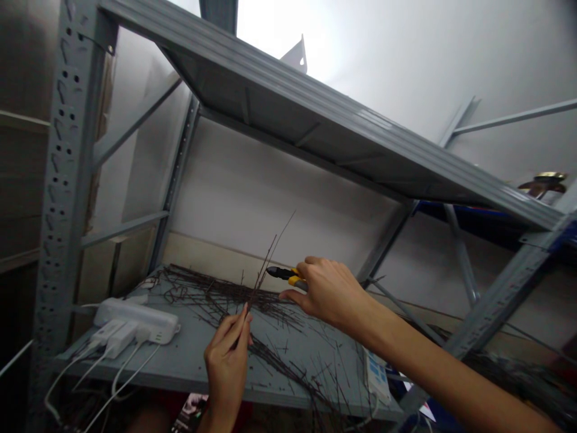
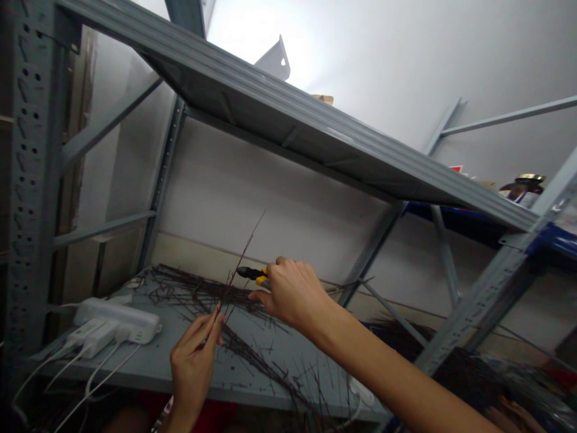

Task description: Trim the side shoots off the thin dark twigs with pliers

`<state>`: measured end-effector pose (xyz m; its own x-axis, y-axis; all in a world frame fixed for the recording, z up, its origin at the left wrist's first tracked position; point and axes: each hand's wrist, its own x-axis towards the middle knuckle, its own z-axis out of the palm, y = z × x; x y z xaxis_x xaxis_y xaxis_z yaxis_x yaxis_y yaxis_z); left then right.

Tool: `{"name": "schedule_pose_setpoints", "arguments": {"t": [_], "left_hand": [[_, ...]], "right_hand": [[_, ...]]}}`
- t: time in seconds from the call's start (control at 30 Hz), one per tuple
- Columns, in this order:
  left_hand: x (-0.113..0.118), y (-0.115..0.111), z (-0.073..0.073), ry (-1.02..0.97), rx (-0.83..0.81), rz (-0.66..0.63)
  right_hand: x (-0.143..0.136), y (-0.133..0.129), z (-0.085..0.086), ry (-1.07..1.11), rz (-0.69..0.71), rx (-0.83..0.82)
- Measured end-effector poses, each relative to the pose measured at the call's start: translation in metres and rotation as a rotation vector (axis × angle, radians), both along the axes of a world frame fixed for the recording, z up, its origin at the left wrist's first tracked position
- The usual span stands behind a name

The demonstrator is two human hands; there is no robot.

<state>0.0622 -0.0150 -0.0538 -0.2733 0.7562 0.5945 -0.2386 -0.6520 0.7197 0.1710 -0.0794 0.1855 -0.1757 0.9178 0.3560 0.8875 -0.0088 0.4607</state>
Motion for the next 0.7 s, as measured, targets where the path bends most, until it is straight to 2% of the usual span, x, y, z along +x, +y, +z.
{"name": "schedule_pose_setpoints", "arguments": {"t": [0.4,0.7], "left_hand": [[0.0007,-0.0039,0.0016,-0.015,0.011,-0.012],[-0.0016,-0.0096,0.0079,-0.026,0.044,0.032]], "right_hand": [[0.0006,0.0016,-0.0037,0.084,0.026,-0.038],[0.0041,0.005,-0.005,0.176,0.058,-0.058]]}}
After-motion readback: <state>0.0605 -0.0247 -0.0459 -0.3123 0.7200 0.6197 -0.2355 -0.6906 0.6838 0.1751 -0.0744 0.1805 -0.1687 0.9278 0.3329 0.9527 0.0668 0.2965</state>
